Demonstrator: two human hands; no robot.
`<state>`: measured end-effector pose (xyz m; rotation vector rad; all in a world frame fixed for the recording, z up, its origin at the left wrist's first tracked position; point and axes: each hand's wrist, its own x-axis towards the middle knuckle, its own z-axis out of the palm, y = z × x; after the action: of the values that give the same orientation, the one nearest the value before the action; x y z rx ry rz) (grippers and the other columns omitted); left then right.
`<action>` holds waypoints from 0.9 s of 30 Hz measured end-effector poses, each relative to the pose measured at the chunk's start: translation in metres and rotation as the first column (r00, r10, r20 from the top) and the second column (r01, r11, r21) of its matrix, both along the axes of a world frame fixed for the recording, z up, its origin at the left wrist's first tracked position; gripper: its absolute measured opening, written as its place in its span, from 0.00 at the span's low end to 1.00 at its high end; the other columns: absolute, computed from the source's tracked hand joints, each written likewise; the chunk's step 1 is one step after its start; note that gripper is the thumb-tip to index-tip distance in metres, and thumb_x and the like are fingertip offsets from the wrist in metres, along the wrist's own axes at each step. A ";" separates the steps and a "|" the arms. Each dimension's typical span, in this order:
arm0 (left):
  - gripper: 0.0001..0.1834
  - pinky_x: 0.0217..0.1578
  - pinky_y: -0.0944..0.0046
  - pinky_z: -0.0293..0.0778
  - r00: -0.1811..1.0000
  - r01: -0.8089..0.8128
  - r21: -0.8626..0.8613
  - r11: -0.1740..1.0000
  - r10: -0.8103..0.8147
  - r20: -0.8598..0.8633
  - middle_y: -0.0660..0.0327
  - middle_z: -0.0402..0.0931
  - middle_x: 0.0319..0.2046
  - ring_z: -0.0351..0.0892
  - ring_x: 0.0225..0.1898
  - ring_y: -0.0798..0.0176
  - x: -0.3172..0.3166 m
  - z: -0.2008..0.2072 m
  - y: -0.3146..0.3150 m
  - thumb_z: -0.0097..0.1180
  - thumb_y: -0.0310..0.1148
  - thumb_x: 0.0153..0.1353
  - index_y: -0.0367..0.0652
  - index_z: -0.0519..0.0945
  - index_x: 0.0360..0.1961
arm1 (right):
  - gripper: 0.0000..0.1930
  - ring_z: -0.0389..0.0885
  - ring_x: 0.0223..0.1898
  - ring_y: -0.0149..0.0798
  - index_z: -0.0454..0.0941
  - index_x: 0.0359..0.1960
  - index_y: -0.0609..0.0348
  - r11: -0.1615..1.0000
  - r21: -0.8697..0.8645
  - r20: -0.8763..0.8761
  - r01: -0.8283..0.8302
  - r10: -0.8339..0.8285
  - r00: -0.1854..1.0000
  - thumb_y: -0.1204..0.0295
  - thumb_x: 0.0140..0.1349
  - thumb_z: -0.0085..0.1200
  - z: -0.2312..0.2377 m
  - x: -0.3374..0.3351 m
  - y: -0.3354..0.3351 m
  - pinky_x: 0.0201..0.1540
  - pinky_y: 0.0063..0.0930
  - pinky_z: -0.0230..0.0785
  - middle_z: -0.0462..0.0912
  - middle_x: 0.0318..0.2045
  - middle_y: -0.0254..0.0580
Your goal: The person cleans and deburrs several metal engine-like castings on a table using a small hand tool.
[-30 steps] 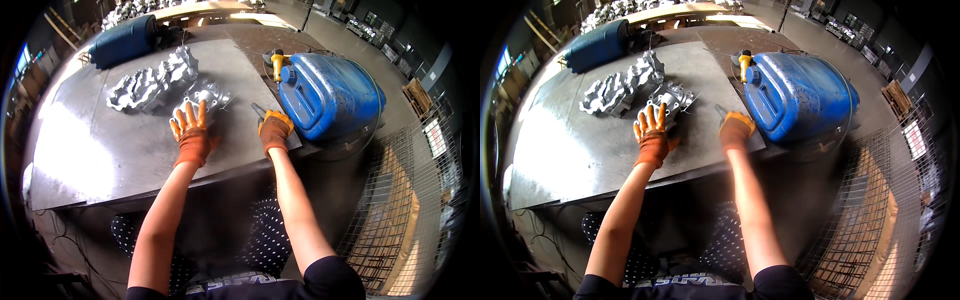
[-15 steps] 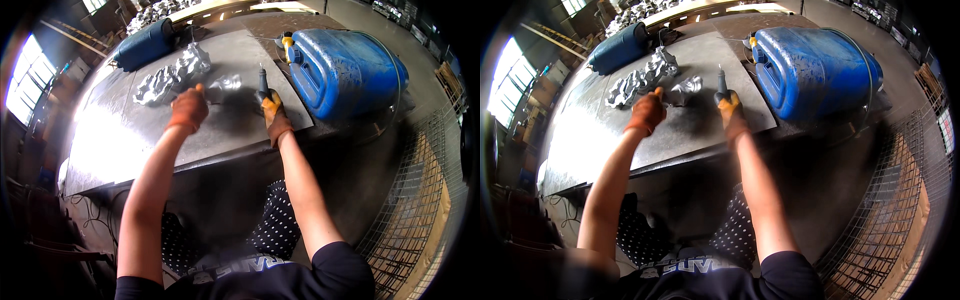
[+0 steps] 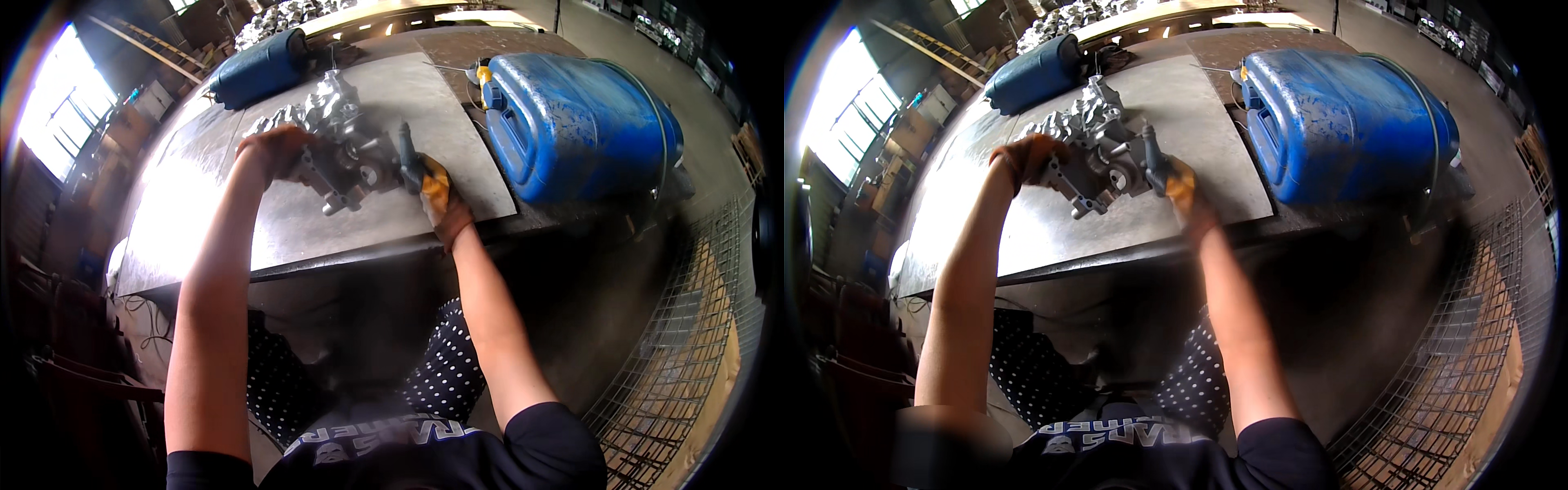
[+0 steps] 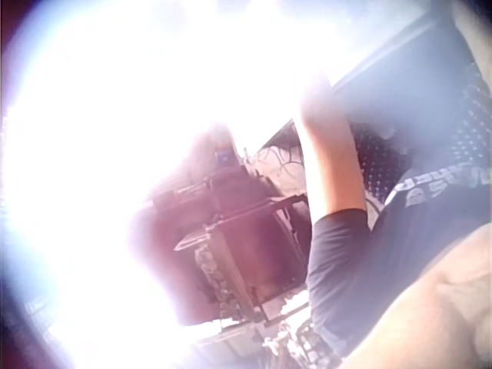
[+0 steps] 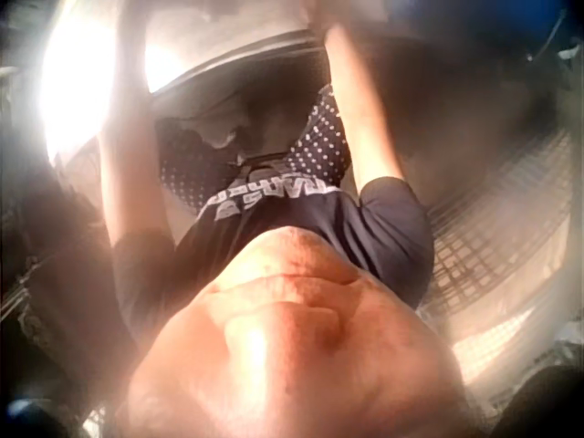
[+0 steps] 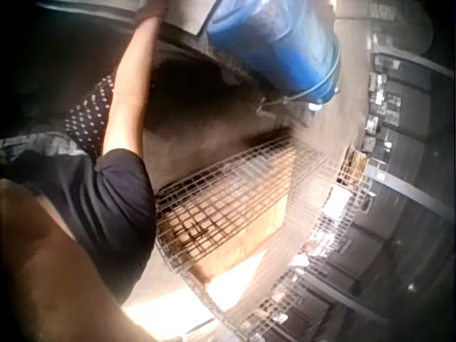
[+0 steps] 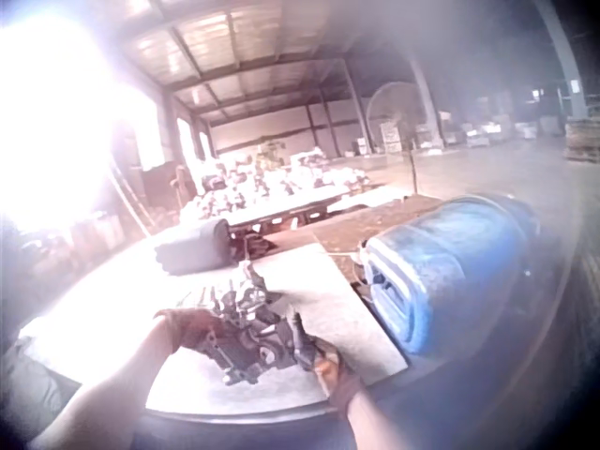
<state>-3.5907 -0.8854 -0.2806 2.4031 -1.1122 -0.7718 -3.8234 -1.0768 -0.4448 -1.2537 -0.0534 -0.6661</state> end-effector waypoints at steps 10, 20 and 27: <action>0.13 0.30 0.65 0.81 0.936 0.091 0.126 0.988 -0.128 0.328 0.64 0.86 0.30 0.85 0.31 0.66 -0.019 -0.059 0.103 0.69 0.27 0.50 0.46 0.86 0.40 | 0.14 0.77 0.26 0.33 0.78 0.48 0.55 0.798 0.588 -0.356 -0.133 0.403 0.843 0.58 0.72 0.51 0.029 -0.002 0.034 0.32 0.35 0.77 0.79 0.30 0.33; 0.21 0.35 0.62 0.80 0.857 0.329 -0.124 0.936 -0.241 0.455 0.61 0.84 0.31 0.85 0.34 0.59 -0.019 -0.126 0.101 0.79 0.38 0.43 0.46 0.83 0.37 | 0.12 0.85 0.43 0.41 0.79 0.45 0.50 0.562 0.796 0.015 -0.224 0.352 0.936 0.57 0.71 0.53 0.019 0.039 0.038 0.46 0.44 0.78 0.84 0.41 0.35; 0.10 0.33 0.65 0.78 0.873 -0.264 -0.209 0.942 0.141 -0.467 0.60 0.83 0.33 0.81 0.31 0.64 -0.009 -0.132 0.082 0.65 0.29 0.57 0.43 0.83 0.41 | 0.12 0.82 0.48 0.44 0.78 0.47 0.56 0.544 0.803 0.098 -0.243 0.281 0.955 0.61 0.71 0.52 0.040 0.055 0.027 0.51 0.48 0.79 0.82 0.43 0.37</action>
<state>-3.6001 -0.8039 -0.4123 1.9400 -0.7087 -0.9678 -3.7683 -1.0497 -0.4049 -0.3312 0.0956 -0.3120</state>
